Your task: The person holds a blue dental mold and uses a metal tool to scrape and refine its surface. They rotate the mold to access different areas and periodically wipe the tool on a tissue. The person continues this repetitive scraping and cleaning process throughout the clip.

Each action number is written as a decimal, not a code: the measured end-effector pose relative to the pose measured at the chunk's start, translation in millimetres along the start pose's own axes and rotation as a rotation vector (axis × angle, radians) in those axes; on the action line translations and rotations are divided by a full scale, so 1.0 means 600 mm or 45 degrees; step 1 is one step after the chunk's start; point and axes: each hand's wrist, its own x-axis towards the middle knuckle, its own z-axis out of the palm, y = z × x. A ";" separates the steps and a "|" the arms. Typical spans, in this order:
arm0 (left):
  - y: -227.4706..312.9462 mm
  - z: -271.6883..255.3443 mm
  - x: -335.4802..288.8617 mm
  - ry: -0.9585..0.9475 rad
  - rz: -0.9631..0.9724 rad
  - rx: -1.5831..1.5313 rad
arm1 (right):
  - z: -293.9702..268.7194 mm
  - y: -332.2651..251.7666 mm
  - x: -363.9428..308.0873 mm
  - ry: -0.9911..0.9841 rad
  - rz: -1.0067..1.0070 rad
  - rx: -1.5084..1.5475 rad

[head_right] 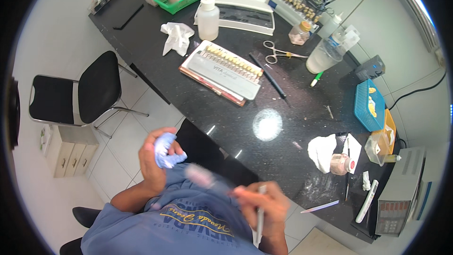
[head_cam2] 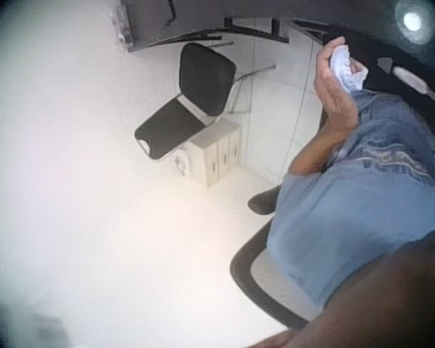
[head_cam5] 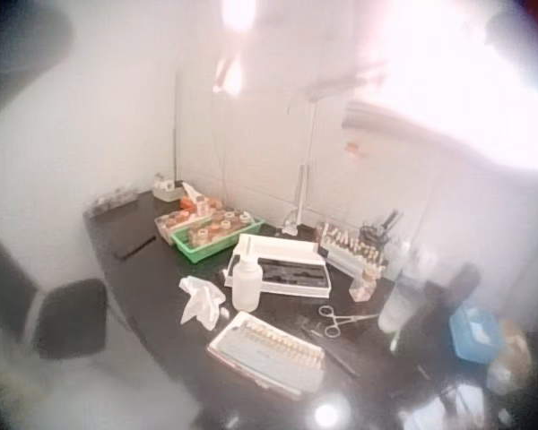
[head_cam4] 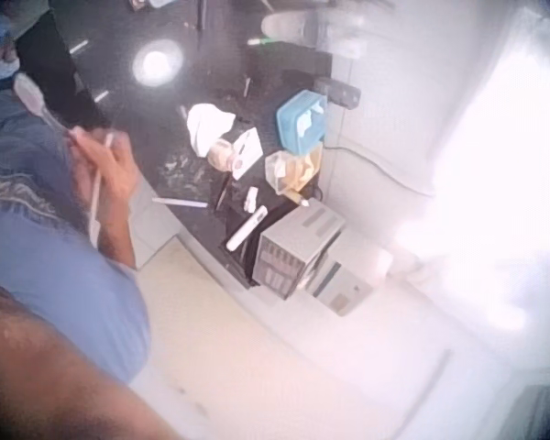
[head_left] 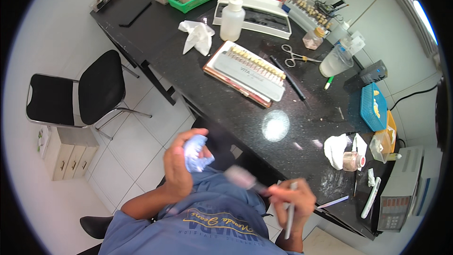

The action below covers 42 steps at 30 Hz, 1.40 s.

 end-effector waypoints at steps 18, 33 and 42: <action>0.065 0.092 0.007 -0.130 0.043 -0.231 | -0.041 0.061 0.044 0.273 0.256 -0.728; 0.039 0.095 0.025 -0.152 -0.002 -0.298 | 0.041 0.017 0.067 0.335 -0.137 0.106; 0.023 0.085 0.054 -0.194 -0.101 -0.428 | 0.081 0.022 0.105 0.043 -0.081 0.091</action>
